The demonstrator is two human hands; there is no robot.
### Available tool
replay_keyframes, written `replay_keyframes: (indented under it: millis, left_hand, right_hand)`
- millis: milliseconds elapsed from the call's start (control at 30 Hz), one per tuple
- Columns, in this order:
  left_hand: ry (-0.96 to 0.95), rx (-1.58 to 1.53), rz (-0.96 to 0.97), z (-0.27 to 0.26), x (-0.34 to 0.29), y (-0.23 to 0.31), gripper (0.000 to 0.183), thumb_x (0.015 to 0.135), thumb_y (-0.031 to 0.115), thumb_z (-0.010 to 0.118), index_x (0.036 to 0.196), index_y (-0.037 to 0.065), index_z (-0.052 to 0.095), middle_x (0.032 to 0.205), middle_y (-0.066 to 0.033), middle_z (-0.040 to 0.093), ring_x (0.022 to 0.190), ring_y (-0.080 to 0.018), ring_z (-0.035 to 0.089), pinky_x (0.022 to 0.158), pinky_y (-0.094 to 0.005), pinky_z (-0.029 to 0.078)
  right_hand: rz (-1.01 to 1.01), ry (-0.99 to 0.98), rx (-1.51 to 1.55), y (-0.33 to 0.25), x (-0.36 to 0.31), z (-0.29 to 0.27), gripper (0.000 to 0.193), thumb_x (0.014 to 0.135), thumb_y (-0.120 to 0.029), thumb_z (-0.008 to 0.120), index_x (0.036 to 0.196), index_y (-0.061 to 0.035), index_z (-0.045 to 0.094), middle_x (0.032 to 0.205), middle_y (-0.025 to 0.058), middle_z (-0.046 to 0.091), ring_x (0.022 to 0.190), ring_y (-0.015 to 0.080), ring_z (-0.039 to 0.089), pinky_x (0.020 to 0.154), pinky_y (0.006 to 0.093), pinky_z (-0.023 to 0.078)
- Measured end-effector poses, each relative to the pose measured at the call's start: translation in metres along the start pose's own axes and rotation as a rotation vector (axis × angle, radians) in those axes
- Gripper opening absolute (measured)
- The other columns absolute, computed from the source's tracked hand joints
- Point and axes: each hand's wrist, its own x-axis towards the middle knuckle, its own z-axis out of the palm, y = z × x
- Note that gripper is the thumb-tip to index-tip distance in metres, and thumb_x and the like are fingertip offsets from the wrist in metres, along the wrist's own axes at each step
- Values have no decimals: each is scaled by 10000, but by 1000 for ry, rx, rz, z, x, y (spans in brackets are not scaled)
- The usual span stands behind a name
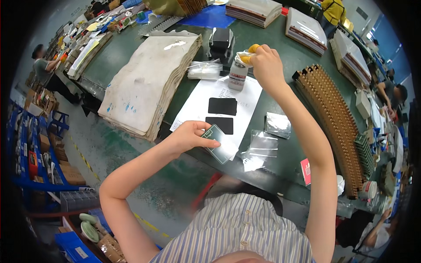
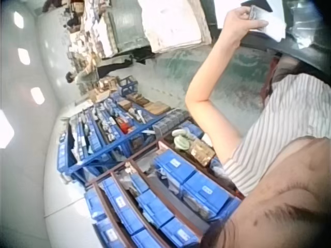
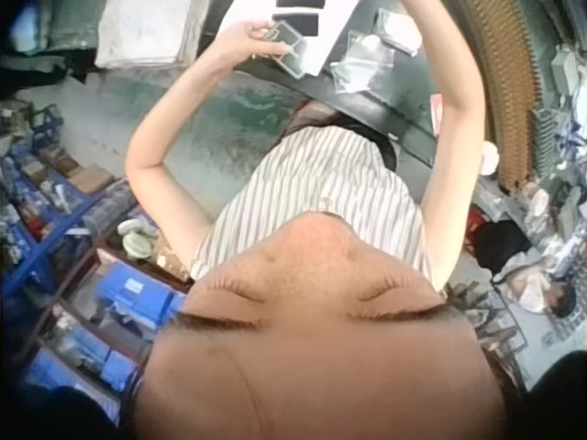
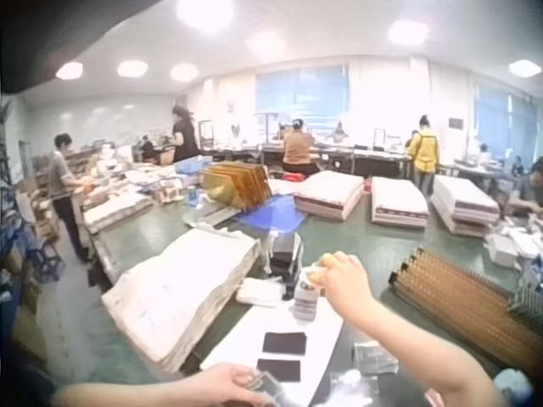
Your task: The person wipes the surface of small rectangular cards with a white cloth. They handle the cards one by one, turning them over to clean both sides, and place them into a pile on the table.
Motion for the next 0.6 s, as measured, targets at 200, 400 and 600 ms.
replay_keyframes:
  millis: [200,400,600]
  left_hand:
    - [-55,-7,-2,16,-3,3,308,737,60,757,1005,14,614,889,-64,694,809,-86,640,788,-220,470]
    - [-148,-24,-62,30,-13,-3,273,759,54,740,994,17,605,876,-61,693,807,-74,633,765,-215,471]
    - [-255,-54,-79,50,-13,-3,267,773,119,745,992,32,621,789,-34,695,736,-30,589,710,-190,428]
  right_hand:
    - [10,107,3,4,-7,2,171,709,-4,581,803,-66,710,910,85,614,937,237,540,849,337,411]
    - [430,-81,904,-3,-61,-35,235,813,-46,541,1028,-34,635,976,62,616,889,197,594,745,325,473]
    - [1188,-448,2235,-42,-160,-127,317,938,-159,483,1203,14,503,1008,129,605,895,198,613,715,335,537]
